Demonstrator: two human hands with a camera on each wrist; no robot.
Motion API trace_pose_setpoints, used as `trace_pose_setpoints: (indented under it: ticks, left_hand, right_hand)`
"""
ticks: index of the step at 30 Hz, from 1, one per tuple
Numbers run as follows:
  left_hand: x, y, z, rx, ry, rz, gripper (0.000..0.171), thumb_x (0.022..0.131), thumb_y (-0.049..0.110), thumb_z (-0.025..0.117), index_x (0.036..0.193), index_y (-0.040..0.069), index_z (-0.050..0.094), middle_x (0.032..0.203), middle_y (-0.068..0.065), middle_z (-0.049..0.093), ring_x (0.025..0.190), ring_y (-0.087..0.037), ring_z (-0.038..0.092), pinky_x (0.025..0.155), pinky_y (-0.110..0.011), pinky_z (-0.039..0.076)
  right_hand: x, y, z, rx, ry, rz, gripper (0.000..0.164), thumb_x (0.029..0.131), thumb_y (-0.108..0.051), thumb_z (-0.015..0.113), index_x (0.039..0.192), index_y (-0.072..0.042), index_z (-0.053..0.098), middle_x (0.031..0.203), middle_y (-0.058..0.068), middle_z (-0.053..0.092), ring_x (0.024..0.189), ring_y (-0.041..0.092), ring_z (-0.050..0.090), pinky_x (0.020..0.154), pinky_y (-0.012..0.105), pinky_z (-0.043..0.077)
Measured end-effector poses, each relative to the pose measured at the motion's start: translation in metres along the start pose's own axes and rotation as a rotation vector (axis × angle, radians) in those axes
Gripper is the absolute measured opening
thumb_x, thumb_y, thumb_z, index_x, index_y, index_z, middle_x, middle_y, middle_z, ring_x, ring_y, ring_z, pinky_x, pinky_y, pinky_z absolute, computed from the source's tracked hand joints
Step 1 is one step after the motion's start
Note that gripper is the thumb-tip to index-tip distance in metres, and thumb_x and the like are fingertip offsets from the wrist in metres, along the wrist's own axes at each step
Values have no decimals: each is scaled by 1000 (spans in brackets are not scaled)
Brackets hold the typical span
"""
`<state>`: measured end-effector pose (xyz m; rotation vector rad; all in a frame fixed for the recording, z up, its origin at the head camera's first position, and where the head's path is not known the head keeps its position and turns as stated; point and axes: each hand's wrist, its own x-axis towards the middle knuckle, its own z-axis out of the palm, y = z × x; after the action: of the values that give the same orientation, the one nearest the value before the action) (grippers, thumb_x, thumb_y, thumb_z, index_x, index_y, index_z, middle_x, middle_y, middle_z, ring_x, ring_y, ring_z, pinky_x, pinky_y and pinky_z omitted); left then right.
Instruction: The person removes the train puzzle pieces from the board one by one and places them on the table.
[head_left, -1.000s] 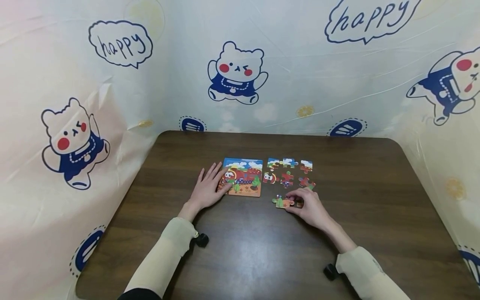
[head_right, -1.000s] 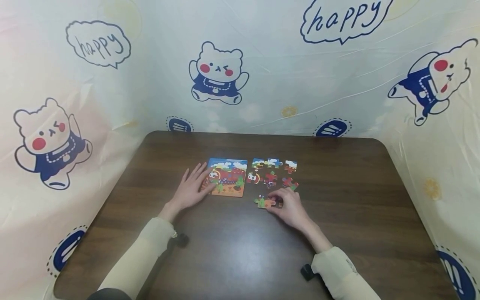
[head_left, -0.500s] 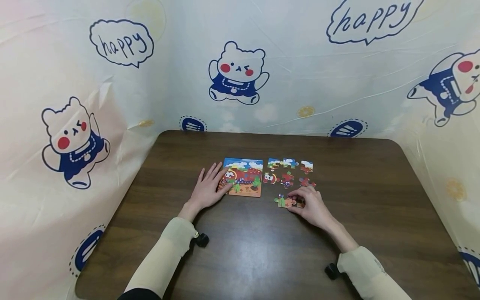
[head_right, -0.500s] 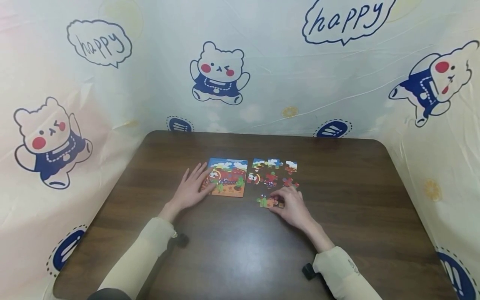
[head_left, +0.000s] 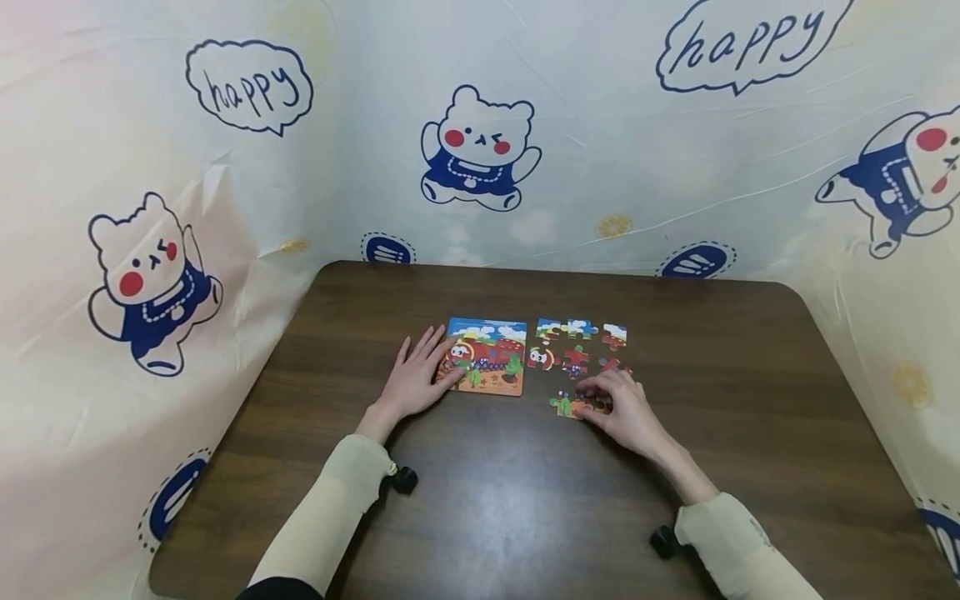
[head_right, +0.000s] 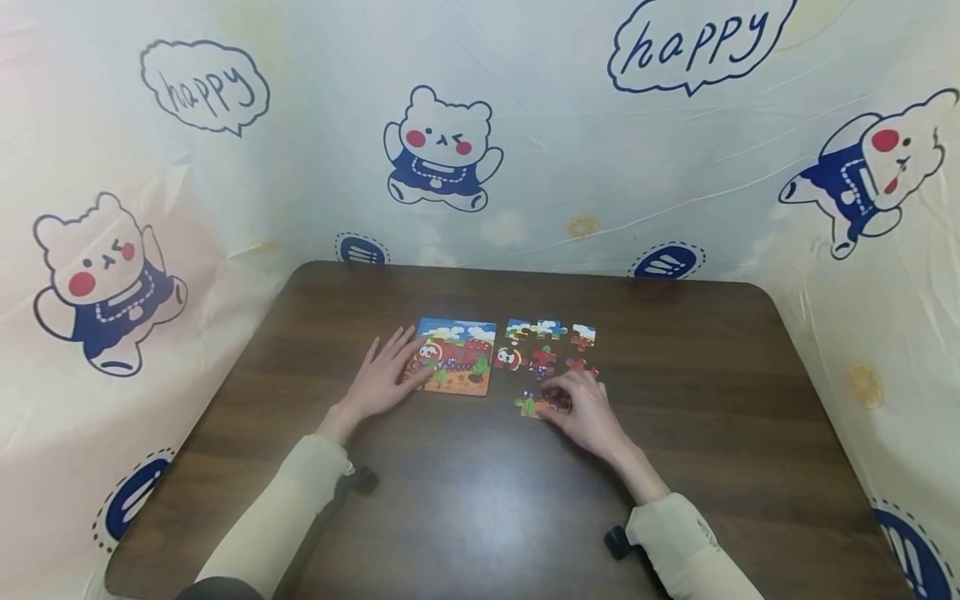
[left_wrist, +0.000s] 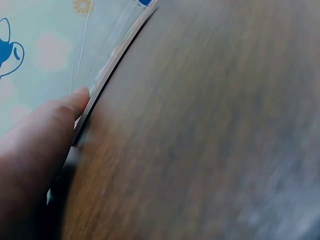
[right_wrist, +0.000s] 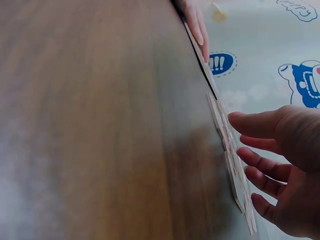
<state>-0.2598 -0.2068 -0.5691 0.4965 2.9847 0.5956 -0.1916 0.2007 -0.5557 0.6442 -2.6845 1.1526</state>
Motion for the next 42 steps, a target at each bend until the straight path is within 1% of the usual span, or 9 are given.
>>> trace_pose_setpoints:
  ticks: [2,4,8,14,20,27,32,37,42]
  left_hand:
    - [0,-1,-1,-15,-9,6,79,108,67,53,175,29,33,187,-3,18,176,-28,10,140,-64,-1]
    - [0,-3,-1,-29,-17,14,81,108,68,52,175,28,32,187,-4,16,176,-29,10,140,-65,-1]
    - [-2,-8,-6,-55,-42,25,87,106,71,54,177,28,27,188,-2,10,176,-28,8,140,-65,0]
    - [-8,-8,-19,-30,-98,30,105,98,78,62,179,27,18,188,2,11,176,-27,8,141,-64,5]
    - [-13,-9,-21,-18,-140,45,109,95,80,64,178,25,22,187,0,19,175,-31,11,140,-66,6]
    - [-14,-14,-20,-28,-108,55,106,95,75,70,177,25,26,186,0,23,175,-31,12,140,-65,5]
    - [-16,-15,-20,-41,-85,70,104,96,71,72,177,24,28,185,-2,25,175,-33,14,139,-67,5]
    - [-16,-15,-20,-37,-81,67,102,96,71,71,176,24,29,185,-1,25,175,-32,14,140,-66,5]
    - [-16,-13,-22,-55,-71,73,102,96,70,72,176,24,30,185,-1,25,175,-32,14,140,-66,5]
  right_hand:
    - [2,9,5,13,30,-29,31,93,-30,90,117,-13,81,105,4,76,99,23,59,84,41,30]
    - [5,10,6,33,24,-5,31,90,-25,92,118,-16,82,105,1,76,102,24,59,85,42,30]
    - [13,33,21,5,11,1,35,90,-26,93,122,-23,80,109,-5,75,108,19,61,91,42,32]
    - [26,36,33,-37,8,-12,40,91,-27,93,128,-21,78,111,-4,79,106,19,61,93,46,39]
    - [41,2,34,60,-37,-11,38,98,-21,86,131,-8,75,104,1,80,102,22,66,96,47,43]
    - [75,-56,44,106,-127,80,42,97,-9,83,137,1,72,113,13,80,103,28,68,93,46,57]
    - [98,-67,74,143,-151,75,46,99,-11,82,143,-1,70,124,17,78,109,31,70,96,49,60]
    - [113,-58,111,149,-118,-28,46,99,-16,81,142,-2,70,129,16,78,112,28,73,98,44,61]
    - [120,-72,119,154,-107,-10,48,94,-12,85,139,-2,73,128,18,78,113,35,70,110,59,48]
